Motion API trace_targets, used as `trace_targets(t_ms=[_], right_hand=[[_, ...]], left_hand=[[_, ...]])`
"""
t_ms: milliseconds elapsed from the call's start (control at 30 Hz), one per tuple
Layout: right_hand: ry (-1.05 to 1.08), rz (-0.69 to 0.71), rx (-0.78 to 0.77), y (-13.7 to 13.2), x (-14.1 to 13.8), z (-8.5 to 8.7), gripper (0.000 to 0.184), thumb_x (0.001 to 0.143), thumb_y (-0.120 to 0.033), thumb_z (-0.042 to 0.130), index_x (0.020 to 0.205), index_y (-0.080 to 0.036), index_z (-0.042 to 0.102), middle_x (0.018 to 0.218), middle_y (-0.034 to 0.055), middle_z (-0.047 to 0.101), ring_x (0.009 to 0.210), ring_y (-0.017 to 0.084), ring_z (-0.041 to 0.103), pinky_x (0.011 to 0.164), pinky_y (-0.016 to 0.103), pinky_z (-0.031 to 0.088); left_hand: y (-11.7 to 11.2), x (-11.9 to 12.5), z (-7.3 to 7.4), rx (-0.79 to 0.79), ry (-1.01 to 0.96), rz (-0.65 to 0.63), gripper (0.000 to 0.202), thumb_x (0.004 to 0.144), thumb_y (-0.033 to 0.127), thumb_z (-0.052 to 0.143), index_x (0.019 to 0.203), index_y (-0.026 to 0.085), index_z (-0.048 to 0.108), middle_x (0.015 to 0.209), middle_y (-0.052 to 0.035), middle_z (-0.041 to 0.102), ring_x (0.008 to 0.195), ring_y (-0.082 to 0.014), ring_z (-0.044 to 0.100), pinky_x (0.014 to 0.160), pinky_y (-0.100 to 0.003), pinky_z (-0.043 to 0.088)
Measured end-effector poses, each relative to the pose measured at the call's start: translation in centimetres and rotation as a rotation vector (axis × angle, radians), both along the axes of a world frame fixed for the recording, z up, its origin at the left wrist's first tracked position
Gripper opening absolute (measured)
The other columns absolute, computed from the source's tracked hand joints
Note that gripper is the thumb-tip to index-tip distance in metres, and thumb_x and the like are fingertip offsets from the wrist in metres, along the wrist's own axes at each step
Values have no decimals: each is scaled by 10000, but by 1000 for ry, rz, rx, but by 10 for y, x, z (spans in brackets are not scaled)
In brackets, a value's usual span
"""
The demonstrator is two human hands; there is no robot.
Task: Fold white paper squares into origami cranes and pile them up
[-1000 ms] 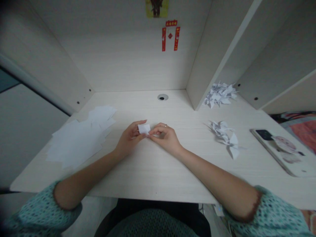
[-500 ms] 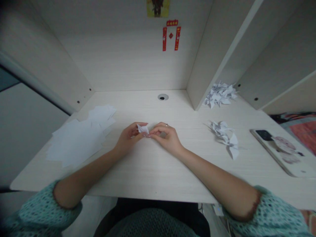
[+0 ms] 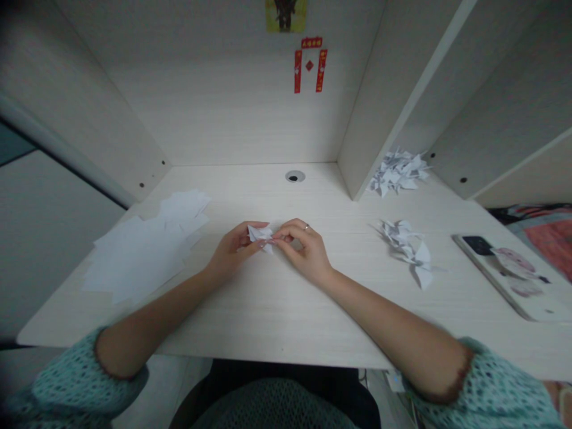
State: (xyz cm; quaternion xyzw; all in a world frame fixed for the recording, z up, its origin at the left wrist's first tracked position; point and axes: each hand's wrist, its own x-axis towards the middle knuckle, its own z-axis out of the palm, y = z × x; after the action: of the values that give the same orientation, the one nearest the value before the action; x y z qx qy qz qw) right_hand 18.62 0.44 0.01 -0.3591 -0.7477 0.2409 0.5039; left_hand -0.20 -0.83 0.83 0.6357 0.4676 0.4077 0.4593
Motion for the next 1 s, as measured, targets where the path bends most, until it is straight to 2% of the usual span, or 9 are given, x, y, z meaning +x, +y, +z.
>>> trace_targets(t_ms=[200, 333, 533, 733, 867, 1000], right_hand=[[-87, -3, 116, 0, 9, 1, 112, 848, -227, 579, 890, -269, 674, 979, 47, 698, 957, 218, 644, 860, 395, 505], [-121, 24, 105, 0, 11, -1, 139, 872, -230, 555, 941, -281, 665, 974, 17, 725, 931, 198, 678, 823, 354, 535], [-120, 12, 146, 1, 10, -3, 205, 821, -258, 641, 1021, -288, 670, 964, 19, 736, 864, 197, 689, 773, 341, 539], [-131, -26, 215, 3, 8, -1, 154, 787, -252, 665, 920, -301, 725, 827, 20, 739, 771, 212, 654, 751, 392, 519], [-123, -37, 245, 2, 9, -2, 173, 781, -214, 667, 901, -316, 739, 808, 4, 745, 758, 205, 649, 731, 380, 517], [-109, -111, 295, 3, 10, -4, 128, 777, -215, 673, 850, -290, 746, 737, 2, 739, 683, 180, 655, 680, 347, 518]], left_hand=[[0, -1, -2, -9, -14, -57, 424, 764, 393, 660, 1136, 200, 600, 950, -55, 682, 788, -155, 643, 717, -272, 509], [2, -2, -2, -10, -35, -100, 403, 777, 382, 645, 1135, 202, 606, 996, -66, 682, 806, -154, 643, 730, -270, 504], [2, -5, 0, 11, -5, -127, 406, 789, 371, 632, 1152, 195, 593, 1013, -68, 674, 787, -147, 638, 708, -267, 501], [-2, -2, 3, 29, 77, -129, 363, 776, 391, 645, 1076, 190, 609, 926, -48, 670, 767, -147, 639, 707, -271, 503], [-3, -1, 5, 42, 82, -122, 347, 785, 384, 636, 1067, 184, 614, 911, -51, 677, 767, -149, 639, 704, -272, 506], [-4, -1, 5, 72, 110, -127, 347, 786, 373, 637, 1073, 177, 625, 948, -63, 680, 796, -152, 635, 701, -264, 502]])
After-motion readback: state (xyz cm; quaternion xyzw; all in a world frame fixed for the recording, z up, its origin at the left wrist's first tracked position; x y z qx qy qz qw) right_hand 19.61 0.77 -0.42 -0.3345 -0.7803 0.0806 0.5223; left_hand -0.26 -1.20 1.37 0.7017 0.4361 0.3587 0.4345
